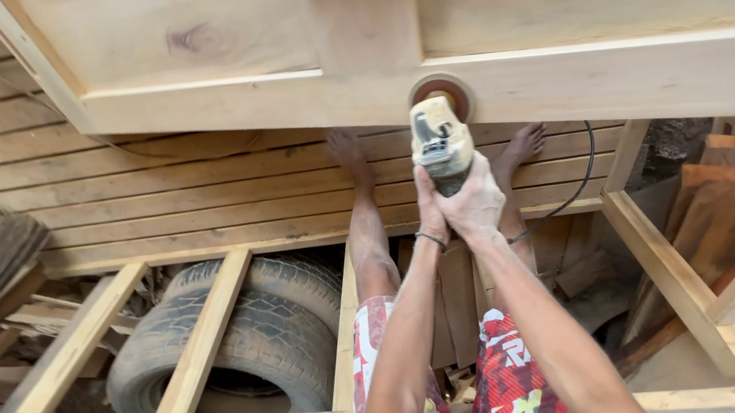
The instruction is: The person sands a large wood plank using a power sander, moving the tool across the flat surface and around the edges of a circular cutout while another person assists by holding the tool.
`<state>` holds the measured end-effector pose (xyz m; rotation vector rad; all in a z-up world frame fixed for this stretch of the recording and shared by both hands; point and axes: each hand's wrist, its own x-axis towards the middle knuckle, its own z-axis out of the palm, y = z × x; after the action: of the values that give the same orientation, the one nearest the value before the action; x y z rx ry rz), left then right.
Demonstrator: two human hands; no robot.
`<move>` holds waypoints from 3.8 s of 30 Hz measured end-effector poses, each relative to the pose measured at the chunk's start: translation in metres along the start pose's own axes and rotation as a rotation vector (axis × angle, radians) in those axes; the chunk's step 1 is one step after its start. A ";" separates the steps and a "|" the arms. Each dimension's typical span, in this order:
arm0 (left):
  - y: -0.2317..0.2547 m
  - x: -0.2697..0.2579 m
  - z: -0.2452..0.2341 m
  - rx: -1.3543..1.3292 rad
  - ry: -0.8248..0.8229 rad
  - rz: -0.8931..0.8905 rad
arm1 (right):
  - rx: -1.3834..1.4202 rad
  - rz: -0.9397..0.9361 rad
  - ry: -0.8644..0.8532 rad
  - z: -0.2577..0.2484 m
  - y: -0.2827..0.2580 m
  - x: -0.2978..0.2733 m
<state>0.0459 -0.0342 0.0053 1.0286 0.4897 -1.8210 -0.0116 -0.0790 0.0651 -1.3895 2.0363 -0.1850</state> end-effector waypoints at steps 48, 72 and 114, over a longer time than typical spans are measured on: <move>-0.291 0.019 0.199 0.551 -0.344 -0.056 | 0.219 0.171 0.410 -0.265 0.244 0.019; -0.157 0.009 0.037 0.374 -0.092 -0.047 | 0.128 0.178 0.235 -0.126 0.115 -0.010; 0.028 0.009 0.093 0.427 0.102 -0.130 | -0.202 0.495 -0.271 -0.097 -0.084 0.060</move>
<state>0.0281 -0.1175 0.0538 1.4101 0.2341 -2.0473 -0.0156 -0.1901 0.1524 -0.9174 2.1322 0.4106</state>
